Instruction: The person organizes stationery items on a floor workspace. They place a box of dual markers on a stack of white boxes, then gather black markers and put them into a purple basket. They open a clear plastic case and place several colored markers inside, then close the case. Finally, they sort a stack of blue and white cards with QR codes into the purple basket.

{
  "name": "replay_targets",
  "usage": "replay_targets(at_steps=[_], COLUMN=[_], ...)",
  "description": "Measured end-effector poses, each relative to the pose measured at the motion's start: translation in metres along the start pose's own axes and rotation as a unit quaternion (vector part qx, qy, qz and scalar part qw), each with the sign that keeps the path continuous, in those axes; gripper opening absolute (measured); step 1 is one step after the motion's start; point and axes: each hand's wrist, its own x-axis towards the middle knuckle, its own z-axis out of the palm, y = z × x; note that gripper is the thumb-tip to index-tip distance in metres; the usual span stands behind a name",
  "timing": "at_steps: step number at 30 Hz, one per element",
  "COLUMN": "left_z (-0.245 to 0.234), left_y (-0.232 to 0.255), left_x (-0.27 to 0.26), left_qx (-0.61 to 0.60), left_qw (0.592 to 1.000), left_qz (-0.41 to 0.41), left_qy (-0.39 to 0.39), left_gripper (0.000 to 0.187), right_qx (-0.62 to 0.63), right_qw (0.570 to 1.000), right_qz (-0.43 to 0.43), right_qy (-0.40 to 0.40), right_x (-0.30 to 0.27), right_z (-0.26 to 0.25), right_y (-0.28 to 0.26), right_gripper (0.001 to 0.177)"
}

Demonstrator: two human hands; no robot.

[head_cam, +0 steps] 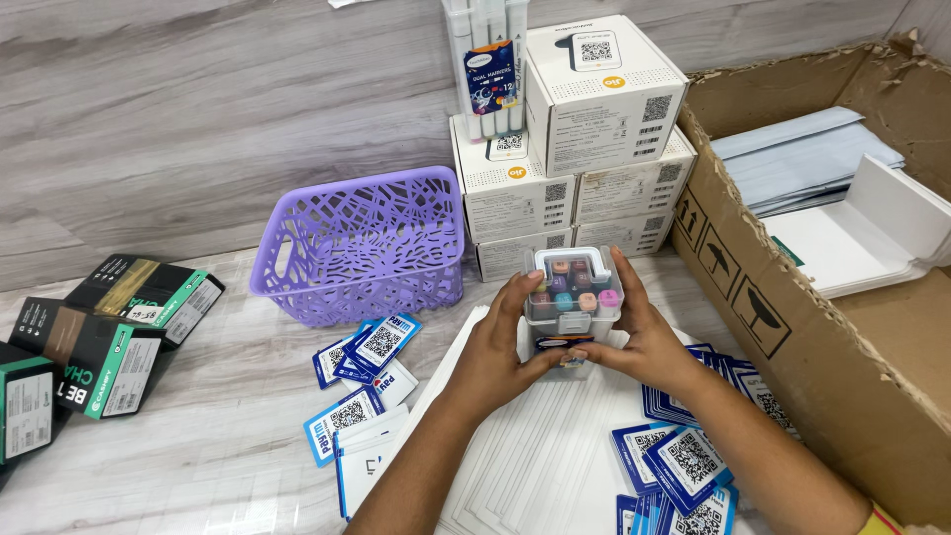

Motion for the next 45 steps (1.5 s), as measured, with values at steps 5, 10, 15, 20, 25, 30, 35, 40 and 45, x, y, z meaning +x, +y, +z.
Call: replay_targets(at_steps=[5,10,15,20,25,30,35,40,45], left_z=[0.001,0.000,0.007,0.014,0.014,0.011,0.012,0.008,0.002], left_y=[0.000,0.005,0.018,0.035,0.039,0.026,0.006,0.004,0.012], left_x=[-0.002,-0.004,-0.013,-0.010,-0.006,-0.014,-0.026,-0.029,-0.032], left_qx=[0.016,0.030,0.005,0.005,0.035,0.039,0.084,0.036,-0.148], left_qw=[1.000,0.999,0.998,0.989,0.982,0.990,0.977,0.986,0.985], left_qz=[0.025,0.033,-0.062,-0.149,-0.185,-0.131,-0.163,-0.137,-0.078], left_qy=[0.009,-0.001,-0.023,-0.006,-0.008,-0.029,-0.104,-0.086,-0.039], left_gripper=[0.108,0.120,0.133,0.145,0.139,0.133,0.127,0.135,0.149], right_qx=[0.023,0.023,-0.017,-0.060,-0.065,-0.058,-0.078,0.092,0.178], right_qw=[1.000,0.999,0.997,0.992,0.990,0.994,0.987,0.990,0.969], right_qz=[0.000,0.007,0.061,0.046,0.044,0.060,0.138,0.096,0.160], right_qy=[0.000,0.021,0.040,0.102,0.114,0.075,0.020,0.042,0.069], right_x=[-0.004,-0.007,-0.006,-0.009,-0.011,-0.009,-0.005,-0.007,0.007], right_z=[0.006,0.010,0.016,0.030,0.038,0.031,0.028,0.032,0.025], right_y=[0.007,0.002,-0.007,-0.023,-0.036,-0.030,-0.012,0.005,0.002], right_gripper=[0.118,0.117,0.092,0.100,0.100,0.097,0.097,0.088,0.076])
